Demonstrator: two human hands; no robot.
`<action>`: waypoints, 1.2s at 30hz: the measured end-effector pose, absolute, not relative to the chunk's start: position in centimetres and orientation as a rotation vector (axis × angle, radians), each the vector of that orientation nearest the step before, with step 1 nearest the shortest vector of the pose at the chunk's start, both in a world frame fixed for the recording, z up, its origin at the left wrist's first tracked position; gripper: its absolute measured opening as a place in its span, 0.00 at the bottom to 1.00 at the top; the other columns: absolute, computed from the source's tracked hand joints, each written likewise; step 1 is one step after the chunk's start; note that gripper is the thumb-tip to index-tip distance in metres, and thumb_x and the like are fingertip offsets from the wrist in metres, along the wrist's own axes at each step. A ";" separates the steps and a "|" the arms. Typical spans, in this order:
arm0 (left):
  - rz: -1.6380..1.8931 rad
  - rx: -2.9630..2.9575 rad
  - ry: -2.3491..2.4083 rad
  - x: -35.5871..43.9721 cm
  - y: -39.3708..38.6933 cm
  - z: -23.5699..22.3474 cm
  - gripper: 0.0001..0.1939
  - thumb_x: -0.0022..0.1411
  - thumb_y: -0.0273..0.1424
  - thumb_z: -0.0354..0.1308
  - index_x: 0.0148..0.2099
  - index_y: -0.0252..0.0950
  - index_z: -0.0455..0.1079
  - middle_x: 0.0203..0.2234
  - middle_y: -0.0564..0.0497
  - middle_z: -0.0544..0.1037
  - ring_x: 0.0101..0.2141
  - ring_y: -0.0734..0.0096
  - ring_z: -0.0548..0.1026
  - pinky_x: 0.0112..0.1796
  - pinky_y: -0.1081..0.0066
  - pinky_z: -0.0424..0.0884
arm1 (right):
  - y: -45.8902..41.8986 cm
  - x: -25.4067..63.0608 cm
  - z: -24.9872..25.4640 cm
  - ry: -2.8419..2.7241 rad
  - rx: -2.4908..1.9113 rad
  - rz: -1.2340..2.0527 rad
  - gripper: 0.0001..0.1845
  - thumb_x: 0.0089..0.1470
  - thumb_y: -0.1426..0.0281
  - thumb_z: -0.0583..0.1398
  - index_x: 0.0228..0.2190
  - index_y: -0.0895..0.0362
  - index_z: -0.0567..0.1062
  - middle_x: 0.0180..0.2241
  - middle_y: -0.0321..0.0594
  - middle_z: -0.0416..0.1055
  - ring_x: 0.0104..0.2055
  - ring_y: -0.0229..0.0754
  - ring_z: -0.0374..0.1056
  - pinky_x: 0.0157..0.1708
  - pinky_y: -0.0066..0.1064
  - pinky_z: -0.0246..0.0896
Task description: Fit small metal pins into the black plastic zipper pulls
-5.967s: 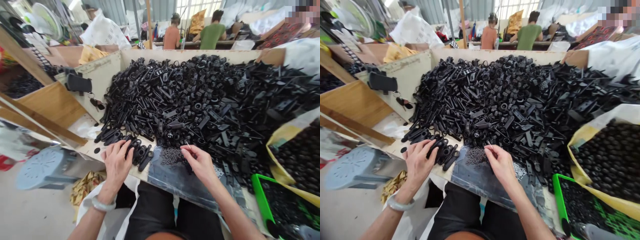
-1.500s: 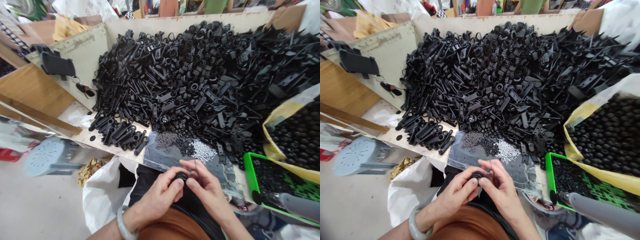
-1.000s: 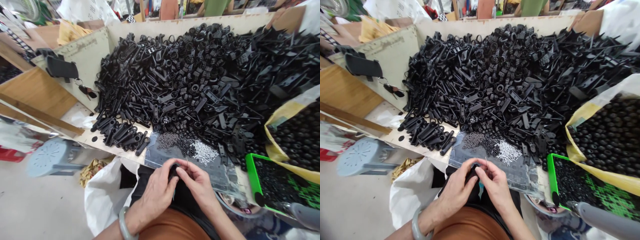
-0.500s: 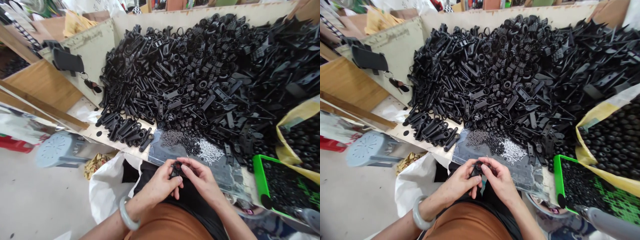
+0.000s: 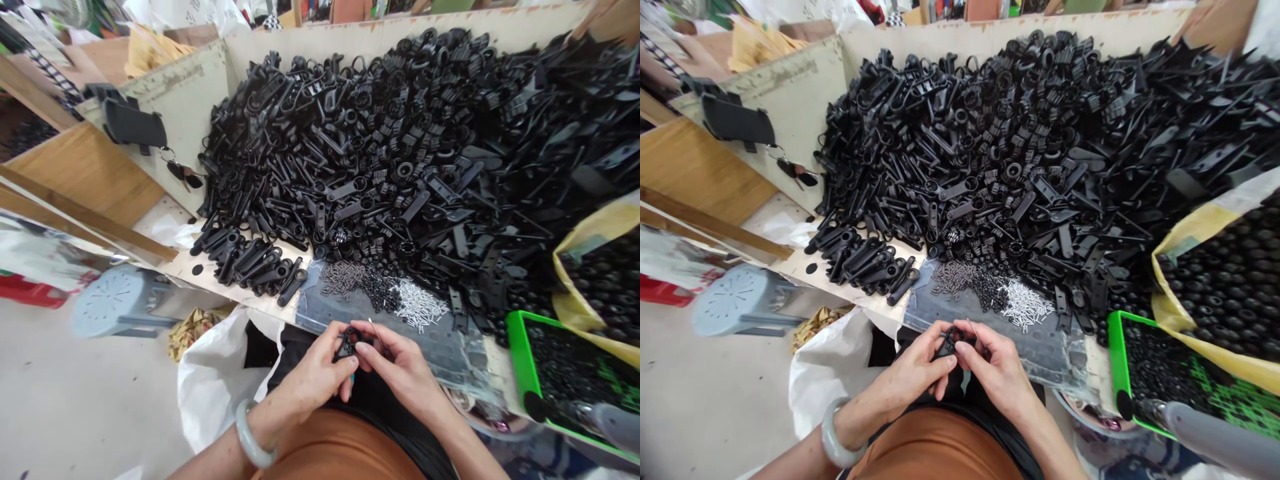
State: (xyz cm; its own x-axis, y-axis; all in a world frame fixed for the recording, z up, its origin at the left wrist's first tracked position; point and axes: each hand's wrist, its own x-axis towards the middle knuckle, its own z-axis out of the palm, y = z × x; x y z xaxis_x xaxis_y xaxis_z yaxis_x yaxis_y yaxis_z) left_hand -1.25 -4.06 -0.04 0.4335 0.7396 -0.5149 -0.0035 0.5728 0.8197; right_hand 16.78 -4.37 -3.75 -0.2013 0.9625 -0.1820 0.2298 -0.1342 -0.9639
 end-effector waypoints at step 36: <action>0.879 0.672 1.198 -0.8 -1.4 0.6 0.20 0.54 0.45 0.70 0.35 0.35 0.70 0.15 0.58 0.70 0.15 0.82 0.57 0.18 0.78 0.47 | -0.1 18.9 -2.5 -2.109 -1.721 0.389 0.14 0.66 0.68 0.54 0.30 0.54 0.76 0.31 0.39 0.75 0.29 0.40 0.71 0.28 0.30 0.56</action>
